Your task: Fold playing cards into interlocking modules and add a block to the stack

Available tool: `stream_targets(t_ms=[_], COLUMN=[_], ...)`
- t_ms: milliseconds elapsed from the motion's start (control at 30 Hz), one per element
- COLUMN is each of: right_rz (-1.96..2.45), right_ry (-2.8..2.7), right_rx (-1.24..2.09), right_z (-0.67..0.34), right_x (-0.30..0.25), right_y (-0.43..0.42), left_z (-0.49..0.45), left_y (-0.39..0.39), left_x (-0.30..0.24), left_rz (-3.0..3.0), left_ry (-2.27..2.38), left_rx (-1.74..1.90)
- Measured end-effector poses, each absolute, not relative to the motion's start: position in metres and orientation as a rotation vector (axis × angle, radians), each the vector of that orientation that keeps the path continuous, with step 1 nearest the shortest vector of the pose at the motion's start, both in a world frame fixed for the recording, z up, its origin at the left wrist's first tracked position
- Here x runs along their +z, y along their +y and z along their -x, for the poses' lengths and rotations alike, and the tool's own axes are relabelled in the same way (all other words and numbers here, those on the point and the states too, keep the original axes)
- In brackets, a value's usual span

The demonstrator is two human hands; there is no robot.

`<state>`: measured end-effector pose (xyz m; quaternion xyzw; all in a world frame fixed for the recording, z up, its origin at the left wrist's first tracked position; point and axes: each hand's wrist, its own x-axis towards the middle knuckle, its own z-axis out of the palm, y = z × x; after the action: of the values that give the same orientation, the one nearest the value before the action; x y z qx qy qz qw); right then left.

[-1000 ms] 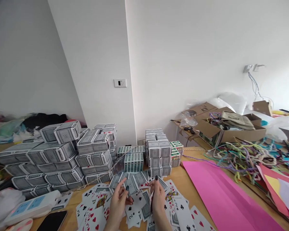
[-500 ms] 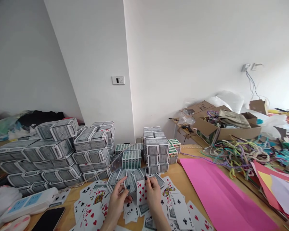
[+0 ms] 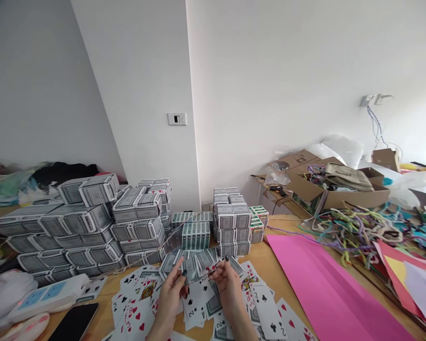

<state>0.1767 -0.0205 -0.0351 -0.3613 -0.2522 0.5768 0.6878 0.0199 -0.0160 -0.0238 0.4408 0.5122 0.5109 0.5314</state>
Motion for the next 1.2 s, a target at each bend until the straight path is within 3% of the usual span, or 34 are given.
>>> stream_targets(t_ms=[200,1200], right_rz=[0.857,1.137], right_ry=[-0.684,-0.887], right_rx=[1.262,1.112], right_z=[-0.176,-0.177], right_x=[-0.034,-0.046], right_y=[-0.022,-0.015], left_z=[-0.014,-0.009], left_y=[-0.013,-0.004], left_x=[-0.024,-0.008], left_rz=[-0.927,-1.132], left_ry=[1.311,1.404], left_rx=[1.370,1.249])
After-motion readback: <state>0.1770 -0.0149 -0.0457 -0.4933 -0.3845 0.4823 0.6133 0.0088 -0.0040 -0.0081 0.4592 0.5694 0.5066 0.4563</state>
